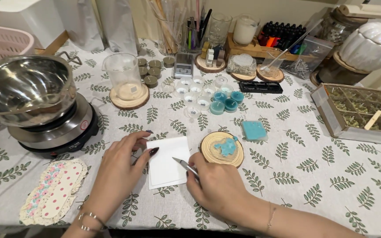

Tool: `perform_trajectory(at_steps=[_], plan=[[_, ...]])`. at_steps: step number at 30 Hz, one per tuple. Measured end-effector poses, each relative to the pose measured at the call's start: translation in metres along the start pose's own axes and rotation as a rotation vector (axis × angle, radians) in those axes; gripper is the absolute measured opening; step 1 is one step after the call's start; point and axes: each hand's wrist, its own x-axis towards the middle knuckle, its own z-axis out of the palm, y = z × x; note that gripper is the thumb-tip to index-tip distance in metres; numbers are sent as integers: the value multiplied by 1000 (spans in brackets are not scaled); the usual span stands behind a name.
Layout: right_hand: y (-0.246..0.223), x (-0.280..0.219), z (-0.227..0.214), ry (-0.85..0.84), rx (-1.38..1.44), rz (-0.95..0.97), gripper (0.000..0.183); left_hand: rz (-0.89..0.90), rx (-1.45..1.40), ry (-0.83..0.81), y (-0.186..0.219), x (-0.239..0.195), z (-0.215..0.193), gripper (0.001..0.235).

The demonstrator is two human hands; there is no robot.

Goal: The person is crafting small decorative candles. They use a metal spatula to scrape blue wax from a wooden slice and apply it to a clear plastic mold. They then use tweezers to place small heart-shaped wax pieces into the mold and smooth the surface with the spatula.

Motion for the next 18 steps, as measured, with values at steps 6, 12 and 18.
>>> perform_trajectory(at_steps=[6,12,18], plan=[[12,0,-4,129,38,-150,18,-146,-19,-193,8,6,1,41],[69,29,-70,388,211,177,30,160,69,119,20,9,-4,58],[93,20,-106,-147,62,348,26,165,-93,-331,51,26,7,72]])
